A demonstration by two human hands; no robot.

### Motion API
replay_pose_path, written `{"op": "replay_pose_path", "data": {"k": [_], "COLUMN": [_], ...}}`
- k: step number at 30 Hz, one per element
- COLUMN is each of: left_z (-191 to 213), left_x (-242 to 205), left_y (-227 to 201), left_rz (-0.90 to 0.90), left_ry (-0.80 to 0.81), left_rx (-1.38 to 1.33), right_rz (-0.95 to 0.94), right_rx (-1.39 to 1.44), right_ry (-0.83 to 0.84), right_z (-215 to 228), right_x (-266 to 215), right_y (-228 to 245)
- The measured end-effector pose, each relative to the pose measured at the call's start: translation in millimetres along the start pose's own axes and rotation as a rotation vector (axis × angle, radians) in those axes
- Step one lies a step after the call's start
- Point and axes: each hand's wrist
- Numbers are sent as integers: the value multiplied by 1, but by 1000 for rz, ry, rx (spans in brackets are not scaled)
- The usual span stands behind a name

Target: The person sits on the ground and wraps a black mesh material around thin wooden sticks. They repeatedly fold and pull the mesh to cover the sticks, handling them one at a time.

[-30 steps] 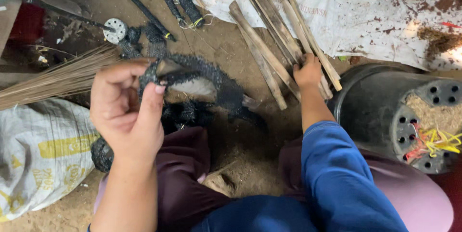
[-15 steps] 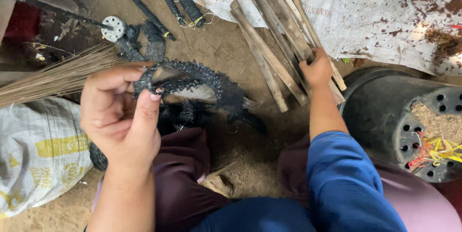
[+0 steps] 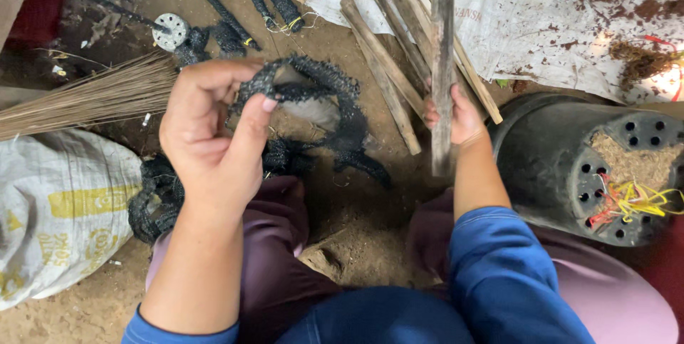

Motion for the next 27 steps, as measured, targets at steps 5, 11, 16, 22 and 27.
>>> {"op": "replay_pose_path", "data": {"k": [5,11,16,22,27], "left_z": [2,3,6,2,-7], "left_x": [-5,-6,-10,-15,-19], "left_y": [6,12,9,6,-1], "left_rz": [-28,-81,-114,-156,-199], "left_ry": [41,93,128,145,183], "left_rx": [-72,-111,-143,-157,-84], "right_rz": [29,224,479,512,695], "right_rx": [82,-186,-525,-561,-722], "right_ry": [72,-41,-300,-363,-604], "right_z": [-17,-37,-59,-134,-223], "right_x": [-13,-28,-51,-78,-40], "right_y": [-28,-26,-3,5,-55]}}
Point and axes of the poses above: each hand's wrist, its own x-axis towards the middle knuckle, its own z-axis out of the back of the hand, y = z × x, and after that the axes turned 5 degrees about z, right-handed
